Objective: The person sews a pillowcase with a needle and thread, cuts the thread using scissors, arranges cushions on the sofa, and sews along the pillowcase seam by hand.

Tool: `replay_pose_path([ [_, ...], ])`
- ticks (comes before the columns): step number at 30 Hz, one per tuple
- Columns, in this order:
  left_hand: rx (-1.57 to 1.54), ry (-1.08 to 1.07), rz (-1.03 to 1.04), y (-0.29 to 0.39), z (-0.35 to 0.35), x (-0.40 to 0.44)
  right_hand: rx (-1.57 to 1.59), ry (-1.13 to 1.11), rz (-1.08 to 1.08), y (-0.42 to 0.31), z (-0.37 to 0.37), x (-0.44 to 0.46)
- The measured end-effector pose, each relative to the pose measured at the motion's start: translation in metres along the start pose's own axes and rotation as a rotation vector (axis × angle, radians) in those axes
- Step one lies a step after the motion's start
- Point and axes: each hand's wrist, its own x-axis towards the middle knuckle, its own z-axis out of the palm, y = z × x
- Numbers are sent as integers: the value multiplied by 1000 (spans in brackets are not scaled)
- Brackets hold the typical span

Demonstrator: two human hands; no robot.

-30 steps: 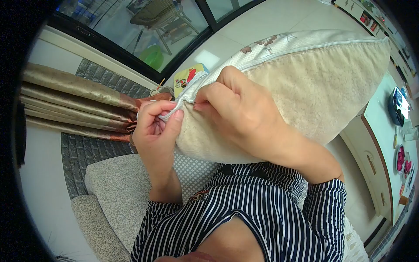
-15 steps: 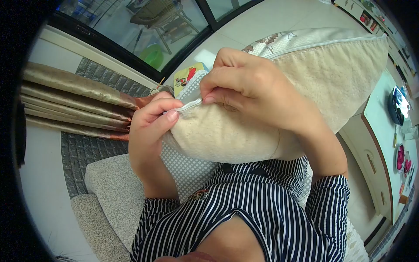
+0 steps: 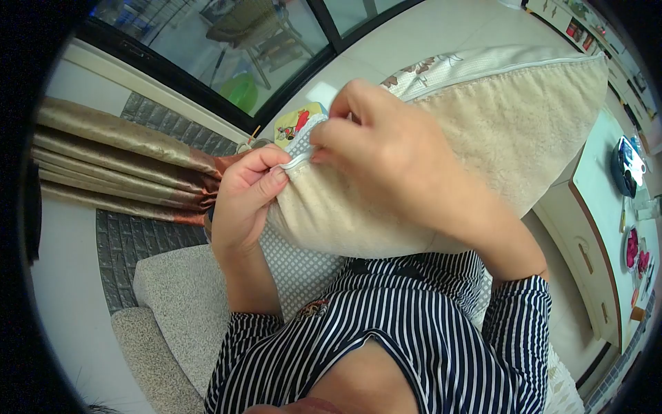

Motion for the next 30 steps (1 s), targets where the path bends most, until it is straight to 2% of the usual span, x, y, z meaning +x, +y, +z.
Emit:
replay_pose_path([
  [1,2,-4,5,0,-1,0,-32,32,-81,-10,-7,0],
  [4,13,-36,-27,-1,-10,0,255,154,-355,-48,-13,-12],
  [7,5,-22,77,-8,-13,2,364,122,-462,-80,-25,-4],
  [8,-18,-26,56,-6,-12,2,351,277,-460,-84,-17,-3],
  [10,-34,4,72,-4,-12,-2,359,427,-502,-83,-18,-8],
  [15,12,-27,82,-6,-13,0,378,83,-344,-54,-48,-26],
  [18,4,-28,64,-3,-7,-2,16,143,-69,-28,-26,-24],
  [19,5,-29,63,-3,-6,-3,-73,147,-44,-21,-21,-23],
  [25,75,-32,110,-4,-6,-5,-242,56,-68,-7,-5,-22],
  [30,60,-38,60,-4,-5,-6,-199,-7,-159,-10,4,-16],
])
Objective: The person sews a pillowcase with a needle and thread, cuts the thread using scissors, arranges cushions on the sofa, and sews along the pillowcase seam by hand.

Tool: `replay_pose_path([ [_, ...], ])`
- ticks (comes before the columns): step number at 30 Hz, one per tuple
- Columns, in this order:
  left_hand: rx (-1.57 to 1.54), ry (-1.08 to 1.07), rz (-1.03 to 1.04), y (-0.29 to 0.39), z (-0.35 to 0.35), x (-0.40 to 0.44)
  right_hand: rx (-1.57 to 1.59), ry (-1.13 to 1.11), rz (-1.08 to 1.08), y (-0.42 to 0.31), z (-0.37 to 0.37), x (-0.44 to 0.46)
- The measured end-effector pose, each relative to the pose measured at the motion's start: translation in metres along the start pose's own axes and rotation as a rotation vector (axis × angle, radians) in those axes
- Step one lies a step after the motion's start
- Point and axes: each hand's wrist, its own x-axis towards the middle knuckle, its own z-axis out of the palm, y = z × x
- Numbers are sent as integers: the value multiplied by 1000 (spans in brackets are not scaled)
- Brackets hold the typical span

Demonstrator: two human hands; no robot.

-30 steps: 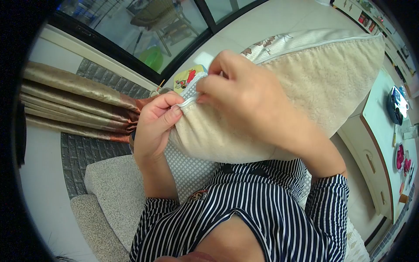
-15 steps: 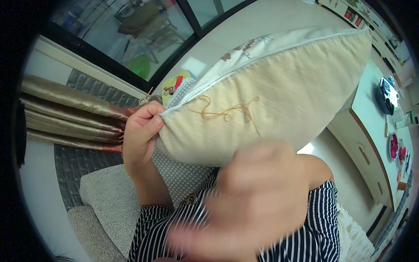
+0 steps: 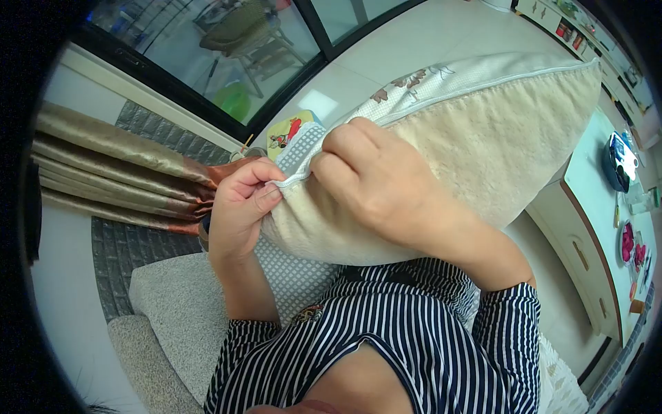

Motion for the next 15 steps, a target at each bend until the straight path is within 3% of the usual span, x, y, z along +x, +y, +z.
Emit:
replay_pose_path([
  [6,-41,153,29,-2,12,2,4,124,-10,-6,11,3],
  [15,110,187,98,-2,21,4,21,156,-137,-17,13,17],
])
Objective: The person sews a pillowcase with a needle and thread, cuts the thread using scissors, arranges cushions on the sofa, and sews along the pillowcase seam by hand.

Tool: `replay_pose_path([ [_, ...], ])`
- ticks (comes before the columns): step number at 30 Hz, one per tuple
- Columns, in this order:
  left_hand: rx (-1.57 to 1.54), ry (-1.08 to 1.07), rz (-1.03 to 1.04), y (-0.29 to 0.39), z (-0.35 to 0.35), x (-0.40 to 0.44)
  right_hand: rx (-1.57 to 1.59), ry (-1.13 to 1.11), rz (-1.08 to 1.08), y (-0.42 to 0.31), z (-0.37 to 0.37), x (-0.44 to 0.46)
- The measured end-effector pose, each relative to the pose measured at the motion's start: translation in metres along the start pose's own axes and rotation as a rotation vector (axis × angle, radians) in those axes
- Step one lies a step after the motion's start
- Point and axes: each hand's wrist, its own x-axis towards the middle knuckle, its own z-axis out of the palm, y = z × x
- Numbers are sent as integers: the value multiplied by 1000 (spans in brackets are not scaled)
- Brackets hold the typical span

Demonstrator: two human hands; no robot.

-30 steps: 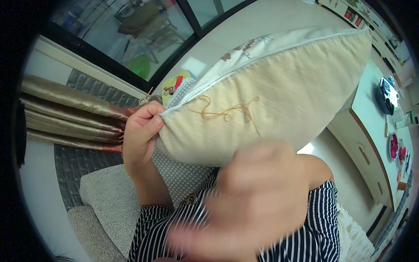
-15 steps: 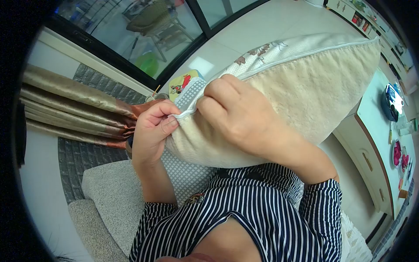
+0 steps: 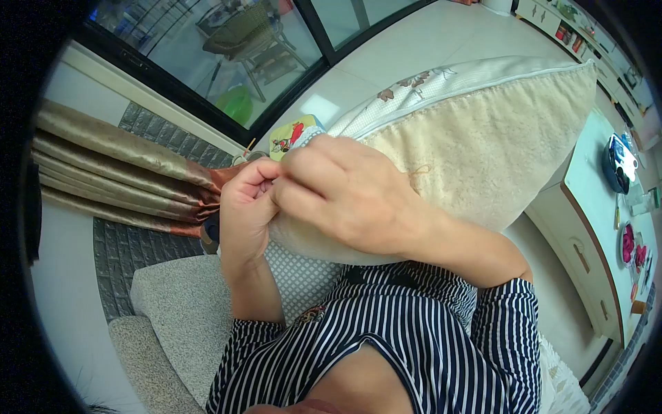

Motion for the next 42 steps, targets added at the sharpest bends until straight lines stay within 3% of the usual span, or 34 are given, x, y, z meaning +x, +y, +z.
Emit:
replay_pose_path([
  [2,58,48,1,0,-4,0,44,52,-60,-1,-12,7],
  [4,114,105,-1,-1,-5,0,444,39,131,-3,-38,4],
  [7,2,178,68,-5,-8,-1,1003,352,505,-3,-49,-12],
  [9,-2,185,65,-6,-9,-2,1383,477,513,14,-58,-17],
  [12,9,199,54,-7,-13,-4,1541,706,427,22,-73,-19],
  [14,21,208,45,-7,-14,-5,1365,837,343,42,-82,-41],
  [15,11,208,46,-6,-14,-5,1080,877,387,44,-87,-41],
  [16,1,206,49,-5,-13,-6,1081,876,386,48,-89,-44],
  [18,3,214,48,-5,-14,-6,361,875,365,57,-92,-49],
  [20,6,219,47,-5,-14,-7,298,849,374,61,-94,-50],
  [22,30,255,52,-3,-12,-7,-98,760,452,68,-93,-52],
  [24,41,244,59,-6,-15,-7,-78,748,430,72,-92,-53],
  [26,55,233,65,-7,-17,-8,-251,725,328,71,-86,-51],
  [30,106,248,91,-6,-15,-7,-293,671,346,63,-80,-48],
  [32,143,260,110,-6,-14,-8,28,625,589,39,-60,-38],
  [35,275,284,155,-5,-12,-12,203,24,419,13,-43,-17],
  [38,457,328,218,4,-4,-18,224,-166,283,4,-20,0],
  [42,777,316,322,17,3,-28,332,-200,274,14,-8,-5],
])
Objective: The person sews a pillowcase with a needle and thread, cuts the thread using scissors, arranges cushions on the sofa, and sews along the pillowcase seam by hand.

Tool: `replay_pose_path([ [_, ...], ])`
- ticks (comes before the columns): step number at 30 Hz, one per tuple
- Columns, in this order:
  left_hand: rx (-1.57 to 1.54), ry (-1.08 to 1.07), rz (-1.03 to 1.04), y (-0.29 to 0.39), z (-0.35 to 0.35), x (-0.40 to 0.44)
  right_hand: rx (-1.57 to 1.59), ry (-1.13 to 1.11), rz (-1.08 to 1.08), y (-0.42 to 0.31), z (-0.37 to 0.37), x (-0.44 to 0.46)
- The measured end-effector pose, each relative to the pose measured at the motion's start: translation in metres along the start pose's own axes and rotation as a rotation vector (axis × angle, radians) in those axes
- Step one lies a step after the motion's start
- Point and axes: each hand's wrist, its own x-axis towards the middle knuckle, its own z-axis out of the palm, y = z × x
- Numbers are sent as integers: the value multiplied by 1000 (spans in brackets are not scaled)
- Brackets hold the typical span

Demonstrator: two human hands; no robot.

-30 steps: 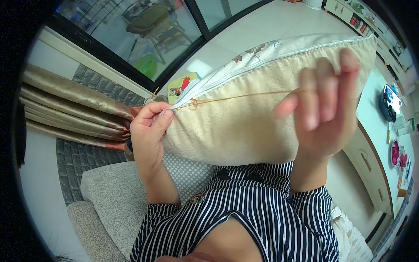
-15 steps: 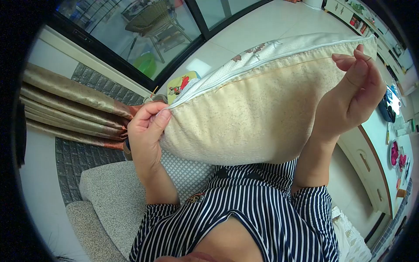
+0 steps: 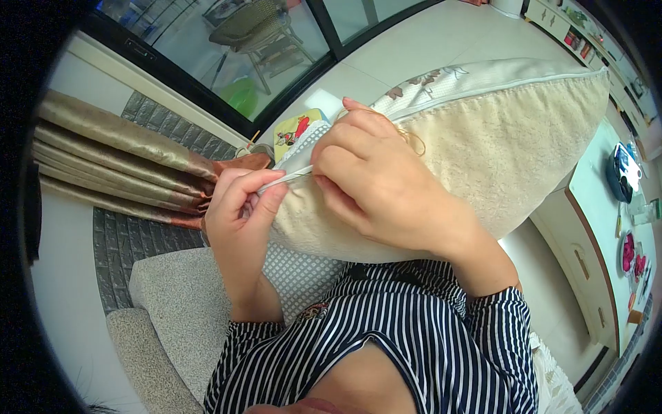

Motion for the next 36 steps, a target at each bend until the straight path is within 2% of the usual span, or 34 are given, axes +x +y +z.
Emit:
replay_pose_path([
  [4,220,-64,110,-4,-13,1,35,16,-3,-2,-4,0],
  [5,221,-59,105,-7,-17,3,38,11,-7,-2,-4,0],
  [7,396,-15,268,-15,-24,6,32,27,18,-1,-6,2],
  [10,503,8,319,-12,-29,4,-21,36,-7,-1,-9,4],
  [20,536,-8,257,-25,-48,8,-30,29,-28,-2,-6,6],
  [26,480,-34,293,-28,-52,7,-36,31,-29,-1,-7,7],
  [34,761,77,294,-2,-39,3,-42,37,-36,1,-6,8],
  [35,759,76,295,-5,-38,3,-44,37,-34,1,-6,8],
  [36,596,65,293,-11,-35,3,-41,38,-33,0,-6,8],
])
